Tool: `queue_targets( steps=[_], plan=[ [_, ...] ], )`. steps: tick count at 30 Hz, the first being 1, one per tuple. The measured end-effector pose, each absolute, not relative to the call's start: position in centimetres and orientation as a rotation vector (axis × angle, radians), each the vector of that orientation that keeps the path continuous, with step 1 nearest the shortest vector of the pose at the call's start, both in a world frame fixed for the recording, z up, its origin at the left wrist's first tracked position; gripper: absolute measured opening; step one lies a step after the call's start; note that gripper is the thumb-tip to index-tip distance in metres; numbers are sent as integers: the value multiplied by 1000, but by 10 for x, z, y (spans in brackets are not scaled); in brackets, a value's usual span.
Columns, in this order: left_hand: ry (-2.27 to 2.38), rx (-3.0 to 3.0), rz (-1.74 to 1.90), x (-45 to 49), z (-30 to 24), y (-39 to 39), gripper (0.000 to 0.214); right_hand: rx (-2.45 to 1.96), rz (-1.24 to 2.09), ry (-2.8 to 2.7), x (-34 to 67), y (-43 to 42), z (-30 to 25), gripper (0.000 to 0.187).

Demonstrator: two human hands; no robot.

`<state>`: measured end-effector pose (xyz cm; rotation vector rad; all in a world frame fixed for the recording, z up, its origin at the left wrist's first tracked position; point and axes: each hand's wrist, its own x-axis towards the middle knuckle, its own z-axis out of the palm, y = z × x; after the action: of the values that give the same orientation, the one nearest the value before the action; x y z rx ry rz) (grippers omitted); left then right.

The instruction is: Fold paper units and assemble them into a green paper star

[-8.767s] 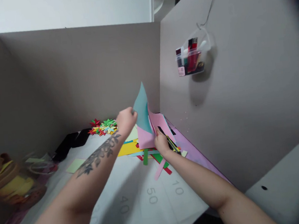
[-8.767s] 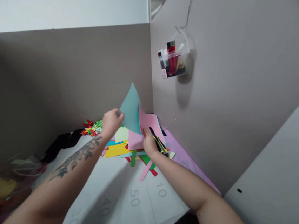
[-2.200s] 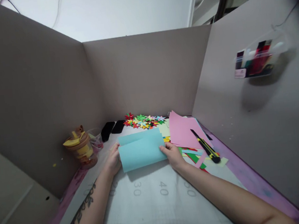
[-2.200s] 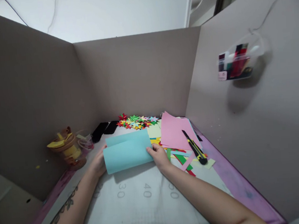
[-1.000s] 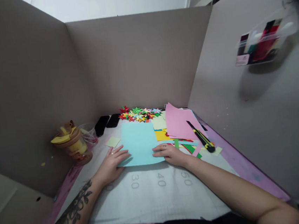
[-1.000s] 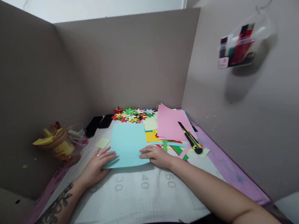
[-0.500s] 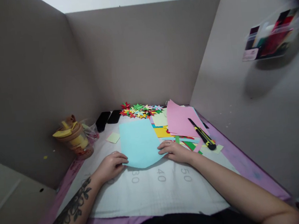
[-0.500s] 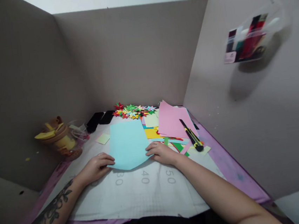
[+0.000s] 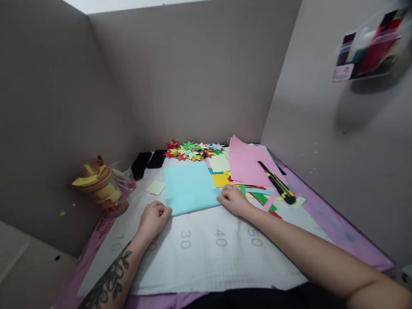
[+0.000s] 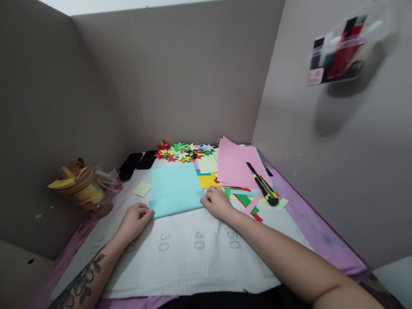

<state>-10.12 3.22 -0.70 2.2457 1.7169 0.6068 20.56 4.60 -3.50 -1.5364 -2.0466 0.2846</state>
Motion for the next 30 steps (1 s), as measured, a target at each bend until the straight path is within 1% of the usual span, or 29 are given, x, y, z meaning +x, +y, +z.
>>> queue_targets(
  steps=[4,7,9,11,15,19,22,24,30],
  plan=[
    [1726,2245,591,-104,-7,33,33,-1523,317,-2048,209,47,-35,24],
    [1528,2319,587,-112,-9,33,22,-1336,427,-2133,217,46,-35,5],
    [1411,2353,609,-117,-11,33,22,-1245,467,-2181,222,45,-36,20],
    [1375,2374,638,-120,-13,33,22,-1216,468,-2202,224,45,-39,24],
    [1361,2442,650,-119,-12,30,17,-1184,411,-2177,223,45,-40,14],
    [1455,2380,689,-114,-7,25,25,-1279,397,-2098,218,42,-38,4],
    [1568,2269,728,-108,-5,24,32,-1423,370,-2021,213,42,-37,21],
    [1616,2213,727,-104,-4,25,34,-1512,327,-1998,209,43,-36,28],
    [1762,2108,709,-99,-6,31,29,-1713,193,-2001,200,45,-35,29]
  ],
)
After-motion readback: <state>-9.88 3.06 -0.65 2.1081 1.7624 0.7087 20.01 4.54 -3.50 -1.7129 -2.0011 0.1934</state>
